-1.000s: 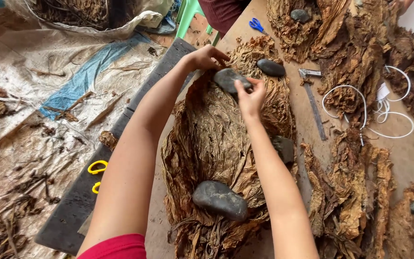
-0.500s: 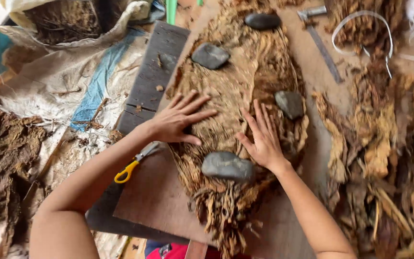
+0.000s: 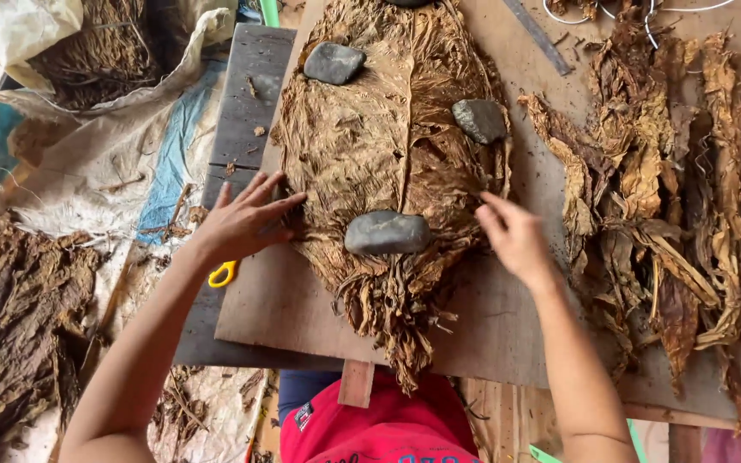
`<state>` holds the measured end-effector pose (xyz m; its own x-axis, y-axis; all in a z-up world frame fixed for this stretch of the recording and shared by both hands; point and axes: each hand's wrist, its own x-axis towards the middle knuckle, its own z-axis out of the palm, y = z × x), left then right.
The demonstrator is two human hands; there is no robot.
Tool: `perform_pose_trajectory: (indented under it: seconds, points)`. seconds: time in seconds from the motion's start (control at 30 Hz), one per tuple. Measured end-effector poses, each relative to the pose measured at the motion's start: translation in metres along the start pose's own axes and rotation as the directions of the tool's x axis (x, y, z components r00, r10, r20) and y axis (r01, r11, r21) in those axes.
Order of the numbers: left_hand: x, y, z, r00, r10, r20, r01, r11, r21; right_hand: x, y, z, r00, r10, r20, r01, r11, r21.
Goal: The person is unfolding large dried tobacco leaves on a wooden surface and using stones as weights to keep them flat and stacked.
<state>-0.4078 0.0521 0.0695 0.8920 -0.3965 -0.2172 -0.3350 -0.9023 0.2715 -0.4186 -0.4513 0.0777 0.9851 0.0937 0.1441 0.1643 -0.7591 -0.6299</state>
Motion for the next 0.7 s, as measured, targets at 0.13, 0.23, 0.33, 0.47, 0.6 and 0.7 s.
perform_pose_trajectory:
  seconds: [0.13, 0.23, 0.33, 0.47, 0.6, 0.7]
  points:
    - [0.003, 0.015, 0.017, 0.957, 0.054, -0.286, -0.042, 0.998, 0.047, 0.051, 0.087, -0.013, 0.944, -0.078, -0.322, 0.099, 0.994, 0.049]
    - [0.012, 0.072, 0.007, 0.883, 0.194, -0.427, -0.315, 0.919, -0.235, 0.081, 0.099, 0.021, 0.98, 0.017, -0.197, -0.012, 1.0, 0.023]
    - [0.023, 0.108, 0.003, 0.89, 0.327, -0.317, -0.418, 0.865, -0.279, 0.08, 0.096, 0.042, 0.985, 0.013, -0.173, -0.004, 0.999, 0.054]
    - [0.036, 0.109, 0.01, 0.804, 0.363, -0.471, -0.511, 0.827, -0.234, 0.05, 0.113, 0.007, 0.982, 0.111, -0.153, -0.105, 0.993, 0.047]
    - [0.041, 0.114, -0.027, 0.733, 0.261, -0.628, -0.556, 0.762, -0.332, 0.014, 0.118, -0.062, 0.929, 0.026, -0.368, -0.005, 0.998, 0.058]
    - [0.052, 0.128, -0.046, 0.693, 0.247, -0.677, -0.595, 0.727, -0.344, 0.005, 0.15, -0.12, 0.759, -0.211, -0.616, 0.045, 0.961, -0.274]
